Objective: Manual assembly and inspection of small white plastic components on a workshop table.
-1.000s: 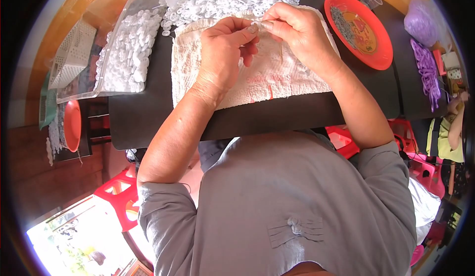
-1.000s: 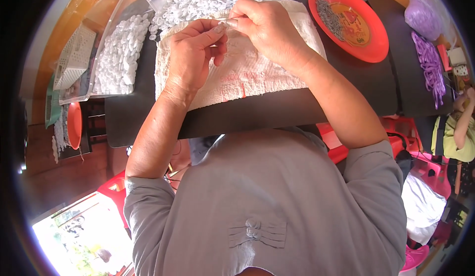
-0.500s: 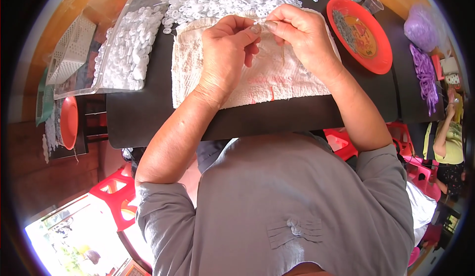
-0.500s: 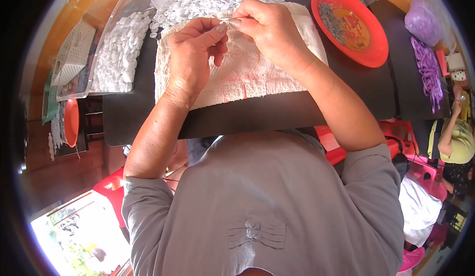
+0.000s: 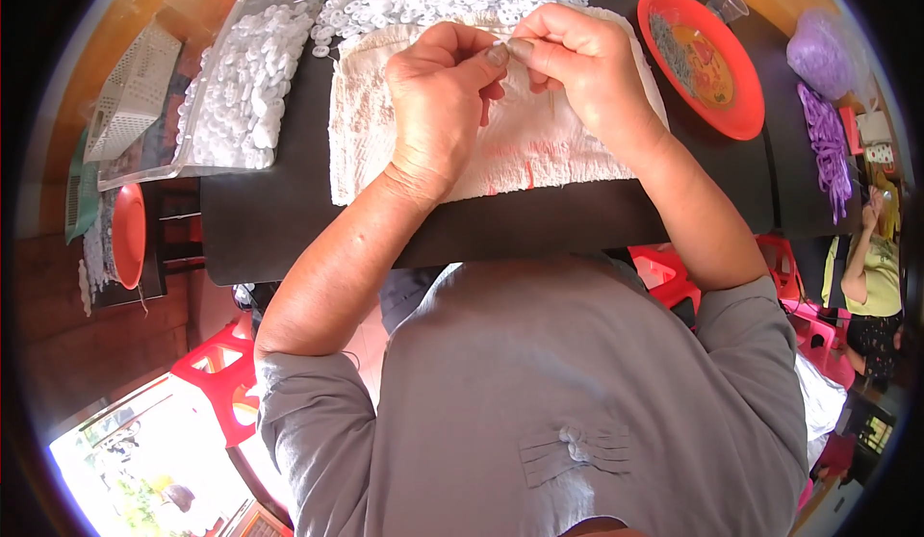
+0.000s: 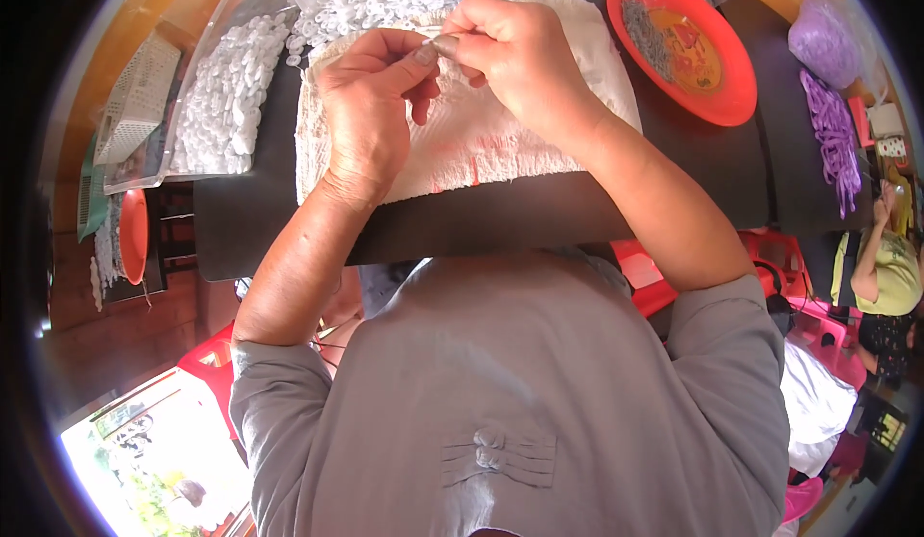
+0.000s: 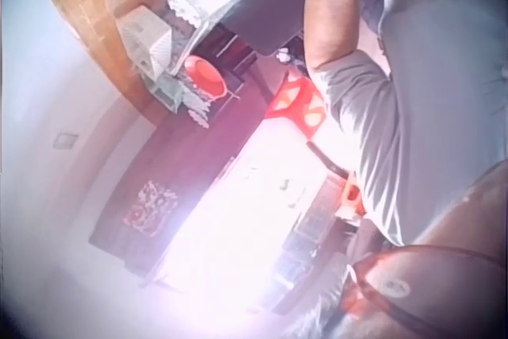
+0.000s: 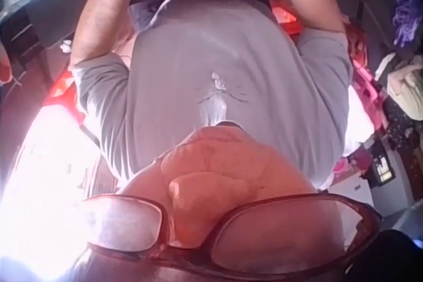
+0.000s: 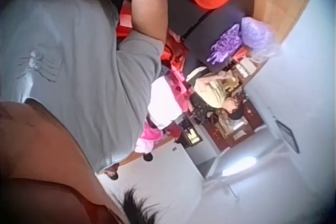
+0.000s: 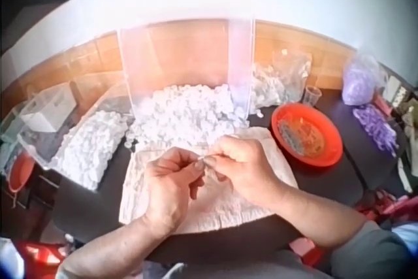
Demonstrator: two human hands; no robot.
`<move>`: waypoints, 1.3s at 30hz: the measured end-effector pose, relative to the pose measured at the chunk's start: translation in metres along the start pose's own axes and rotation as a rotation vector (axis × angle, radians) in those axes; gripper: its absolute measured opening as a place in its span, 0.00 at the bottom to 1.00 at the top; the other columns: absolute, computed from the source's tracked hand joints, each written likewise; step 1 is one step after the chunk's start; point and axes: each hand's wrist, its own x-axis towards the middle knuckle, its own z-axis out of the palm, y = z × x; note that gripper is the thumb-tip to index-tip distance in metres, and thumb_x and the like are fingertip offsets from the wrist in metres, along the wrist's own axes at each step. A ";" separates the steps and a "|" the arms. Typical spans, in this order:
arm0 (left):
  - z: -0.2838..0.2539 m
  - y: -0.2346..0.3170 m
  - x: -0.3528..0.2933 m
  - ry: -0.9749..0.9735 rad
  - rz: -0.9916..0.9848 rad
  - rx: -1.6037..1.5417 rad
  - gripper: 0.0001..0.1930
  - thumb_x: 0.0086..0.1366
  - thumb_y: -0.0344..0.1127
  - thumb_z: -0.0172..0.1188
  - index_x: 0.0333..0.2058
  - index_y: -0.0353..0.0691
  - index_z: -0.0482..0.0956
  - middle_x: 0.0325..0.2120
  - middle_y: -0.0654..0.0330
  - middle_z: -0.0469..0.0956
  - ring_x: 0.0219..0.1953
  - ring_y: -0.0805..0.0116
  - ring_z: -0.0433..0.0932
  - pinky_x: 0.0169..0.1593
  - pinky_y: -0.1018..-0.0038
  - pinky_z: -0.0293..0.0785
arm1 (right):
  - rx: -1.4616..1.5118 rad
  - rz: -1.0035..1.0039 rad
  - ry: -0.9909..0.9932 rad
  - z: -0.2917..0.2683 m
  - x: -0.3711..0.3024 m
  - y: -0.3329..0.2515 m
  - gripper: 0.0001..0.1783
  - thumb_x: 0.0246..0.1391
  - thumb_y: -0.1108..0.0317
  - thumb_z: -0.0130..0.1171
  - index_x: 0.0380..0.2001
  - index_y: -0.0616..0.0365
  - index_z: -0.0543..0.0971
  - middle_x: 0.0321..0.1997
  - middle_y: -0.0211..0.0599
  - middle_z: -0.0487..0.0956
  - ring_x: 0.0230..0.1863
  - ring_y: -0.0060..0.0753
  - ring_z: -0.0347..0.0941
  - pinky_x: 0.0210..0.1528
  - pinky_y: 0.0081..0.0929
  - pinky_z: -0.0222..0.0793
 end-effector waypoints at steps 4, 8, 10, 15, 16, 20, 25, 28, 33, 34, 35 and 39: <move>-0.001 0.001 0.002 0.033 0.057 0.017 0.02 0.59 0.23 0.60 0.30 0.31 0.77 0.21 0.61 0.77 0.19 0.79 0.72 0.19 0.83 0.64 | 0.125 0.048 0.035 0.008 -0.001 -0.001 0.02 0.55 0.77 0.55 0.30 0.64 0.77 0.24 0.25 0.74 0.25 0.14 0.68 0.28 0.14 0.64; -0.007 0.004 0.006 -0.022 0.006 0.003 0.03 0.59 0.24 0.61 0.30 0.31 0.77 0.21 0.60 0.77 0.20 0.77 0.73 0.20 0.83 0.65 | 0.097 -0.002 0.015 0.002 0.001 0.000 0.02 0.56 0.76 0.56 0.30 0.63 0.77 0.25 0.24 0.74 0.25 0.14 0.67 0.28 0.14 0.63; -0.007 0.004 0.009 -0.092 -0.025 -0.126 0.03 0.59 0.25 0.61 0.31 0.31 0.77 0.22 0.58 0.78 0.21 0.76 0.74 0.22 0.81 0.67 | 0.078 -0.031 -0.003 -0.004 0.001 0.001 0.02 0.56 0.76 0.56 0.31 0.63 0.77 0.25 0.24 0.74 0.26 0.14 0.67 0.28 0.14 0.63; -0.008 0.007 0.011 -0.125 -0.127 -0.174 0.06 0.62 0.28 0.59 0.35 0.30 0.77 0.25 0.56 0.79 0.23 0.73 0.75 0.24 0.79 0.68 | -0.195 -0.244 0.048 -0.011 0.003 0.011 0.03 0.56 0.79 0.54 0.33 0.64 0.76 0.27 0.28 0.76 0.27 0.18 0.70 0.30 0.19 0.66; -0.010 0.008 0.012 -0.125 -0.183 -0.171 0.07 0.63 0.28 0.58 0.36 0.29 0.77 0.26 0.56 0.78 0.23 0.72 0.75 0.24 0.79 0.69 | -0.196 -0.244 0.048 -0.011 0.004 0.012 0.03 0.56 0.79 0.54 0.33 0.64 0.76 0.27 0.28 0.76 0.27 0.18 0.70 0.30 0.19 0.66; -0.020 0.008 0.018 -0.247 -0.281 -0.204 0.08 0.64 0.29 0.56 0.36 0.28 0.77 0.25 0.55 0.78 0.23 0.71 0.75 0.23 0.78 0.69 | -0.392 -0.477 0.073 -0.010 0.006 0.011 0.03 0.54 0.80 0.55 0.33 0.65 0.75 0.27 0.33 0.77 0.28 0.23 0.73 0.31 0.22 0.69; -0.021 0.006 0.020 -0.232 -0.283 -0.241 0.06 0.64 0.26 0.55 0.35 0.27 0.76 0.24 0.55 0.77 0.23 0.70 0.76 0.22 0.78 0.69 | -0.394 -0.484 0.065 -0.009 0.006 0.008 0.02 0.54 0.79 0.57 0.32 0.65 0.75 0.26 0.34 0.78 0.29 0.26 0.75 0.33 0.22 0.70; -0.020 0.004 0.019 -0.204 -0.270 -0.251 0.06 0.64 0.26 0.56 0.35 0.27 0.76 0.24 0.55 0.77 0.22 0.70 0.75 0.21 0.78 0.70 | -0.297 -0.393 0.048 -0.008 0.006 0.007 0.02 0.54 0.78 0.58 0.31 0.65 0.75 0.26 0.33 0.78 0.29 0.24 0.75 0.34 0.21 0.70; -0.016 0.005 0.018 -0.175 -0.234 -0.229 0.05 0.63 0.26 0.57 0.33 0.28 0.77 0.23 0.55 0.77 0.20 0.71 0.75 0.20 0.78 0.69 | -0.301 -0.310 0.014 -0.010 0.006 0.009 0.03 0.56 0.76 0.57 0.31 0.66 0.75 0.25 0.32 0.76 0.28 0.20 0.72 0.33 0.19 0.69; -0.015 0.006 0.017 -0.163 -0.227 -0.204 0.04 0.62 0.25 0.58 0.32 0.29 0.77 0.23 0.56 0.77 0.20 0.72 0.74 0.20 0.78 0.69 | -0.300 -0.309 0.013 -0.010 0.006 0.010 0.03 0.56 0.76 0.57 0.31 0.66 0.75 0.25 0.32 0.76 0.28 0.20 0.72 0.33 0.19 0.69; -0.014 0.005 0.016 -0.161 -0.228 -0.204 0.04 0.62 0.25 0.58 0.32 0.29 0.77 0.23 0.56 0.77 0.20 0.72 0.74 0.20 0.78 0.69 | -0.292 -0.293 0.010 -0.010 0.006 0.011 0.03 0.56 0.76 0.57 0.30 0.65 0.75 0.25 0.31 0.76 0.28 0.19 0.71 0.32 0.19 0.68; -0.012 0.000 0.012 -0.109 -0.180 -0.116 0.03 0.61 0.24 0.59 0.30 0.29 0.77 0.21 0.57 0.77 0.18 0.74 0.73 0.18 0.79 0.66 | -0.082 -0.062 -0.034 -0.001 0.000 0.012 0.01 0.56 0.77 0.56 0.30 0.63 0.75 0.25 0.26 0.73 0.27 0.16 0.68 0.30 0.16 0.65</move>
